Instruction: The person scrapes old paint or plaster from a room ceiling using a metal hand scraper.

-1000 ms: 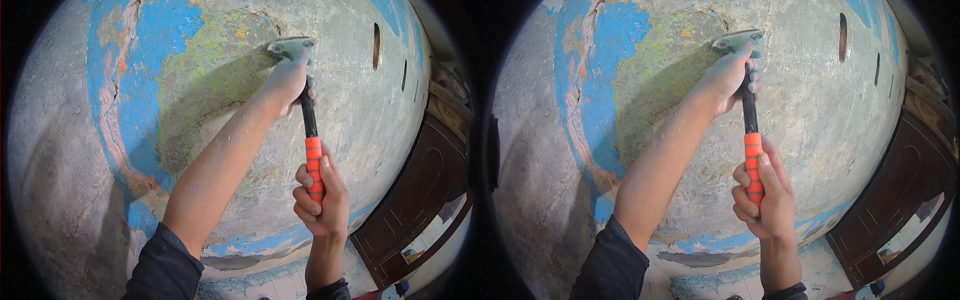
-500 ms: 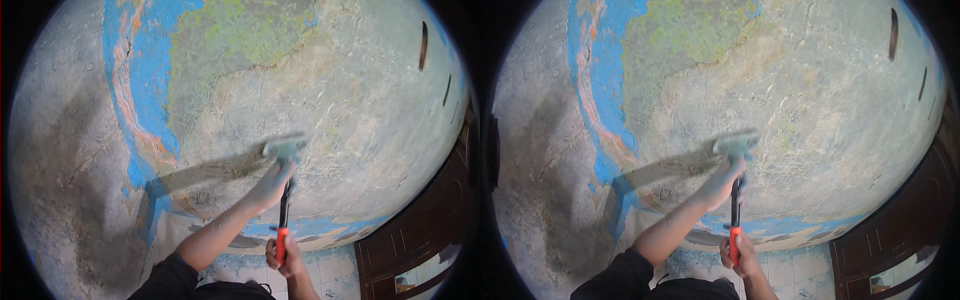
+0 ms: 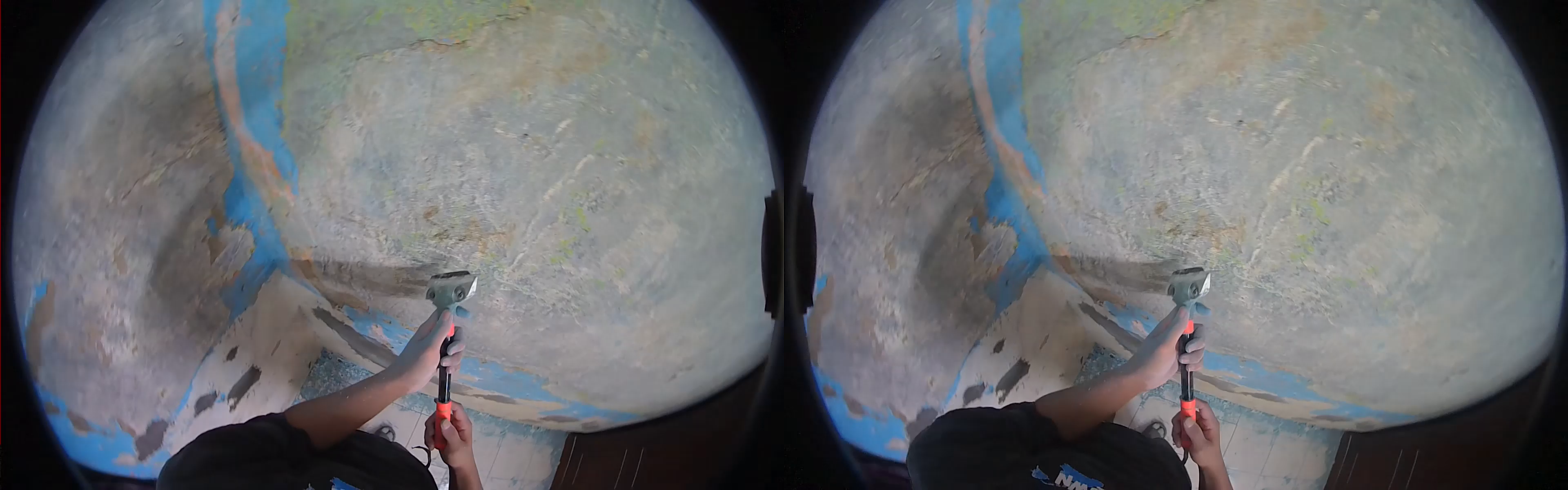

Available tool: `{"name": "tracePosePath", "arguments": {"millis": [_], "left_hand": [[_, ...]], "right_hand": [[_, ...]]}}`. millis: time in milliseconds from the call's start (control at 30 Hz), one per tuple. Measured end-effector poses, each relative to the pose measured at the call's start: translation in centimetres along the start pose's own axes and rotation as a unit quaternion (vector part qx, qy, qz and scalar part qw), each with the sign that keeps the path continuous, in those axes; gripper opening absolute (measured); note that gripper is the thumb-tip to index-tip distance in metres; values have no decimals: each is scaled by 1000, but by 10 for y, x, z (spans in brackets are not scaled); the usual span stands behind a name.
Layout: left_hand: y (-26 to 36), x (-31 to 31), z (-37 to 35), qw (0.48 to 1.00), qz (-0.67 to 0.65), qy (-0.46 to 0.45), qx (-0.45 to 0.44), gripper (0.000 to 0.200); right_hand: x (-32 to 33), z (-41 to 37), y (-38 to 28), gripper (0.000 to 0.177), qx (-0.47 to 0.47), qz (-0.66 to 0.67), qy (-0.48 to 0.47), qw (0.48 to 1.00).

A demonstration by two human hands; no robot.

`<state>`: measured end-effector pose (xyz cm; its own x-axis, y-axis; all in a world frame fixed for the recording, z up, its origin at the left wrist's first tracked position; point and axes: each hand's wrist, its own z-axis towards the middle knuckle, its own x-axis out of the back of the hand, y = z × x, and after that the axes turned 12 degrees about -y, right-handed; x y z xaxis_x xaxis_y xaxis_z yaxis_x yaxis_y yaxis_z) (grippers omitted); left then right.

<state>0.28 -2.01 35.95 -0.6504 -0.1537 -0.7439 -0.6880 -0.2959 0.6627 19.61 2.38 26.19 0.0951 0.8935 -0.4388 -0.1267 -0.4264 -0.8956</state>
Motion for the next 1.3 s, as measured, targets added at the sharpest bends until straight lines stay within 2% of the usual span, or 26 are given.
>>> {"name": "tracePosePath", "arguments": {"millis": [67,200,300,400,500,600,667,767,900,1000,1200,1300], "left_hand": [[6,-5,3,1000,1,-20,-18,46],[6,-5,1,999,11,-23,-40,61],[6,0,1,998,0,-31,-46,64],[-2,7,2,997,-15,-59,-55,48],[3,-3,3,998,41,22,-32,64],[6,11,4,998,35,28,-45,63],[14,13,5,998,46,11,-41,63],[23,12,7,996,76,-3,-38,59],[24,25,10,996,80,-14,-28,47],[27,35,9,997,58,-57,-4,39],[45,46,5,989,71,-131,6,38],[45,50,5,986,96,-133,2,38]], "right_hand": [[11,9,-9,45,0,67,-70,995],[27,21,-25,43,-66,105,-149,981],[28,22,-29,44,-91,67,-128,985],[28,21,-26,42,-101,71,-114,986],[33,26,-18,36,-110,38,-98,988],[25,38,-20,34,-117,-9,-78,990],[20,44,-18,33,-103,-24,-68,992],[14,52,-7,46,-80,-53,-63,993],[2,56,3,48,-67,-68,-36,995],[-8,57,4,48,-60,-93,-15,994],[-29,69,26,46,-27,-60,14,998],[-36,74,33,50,-20,-73,55,996]]}}
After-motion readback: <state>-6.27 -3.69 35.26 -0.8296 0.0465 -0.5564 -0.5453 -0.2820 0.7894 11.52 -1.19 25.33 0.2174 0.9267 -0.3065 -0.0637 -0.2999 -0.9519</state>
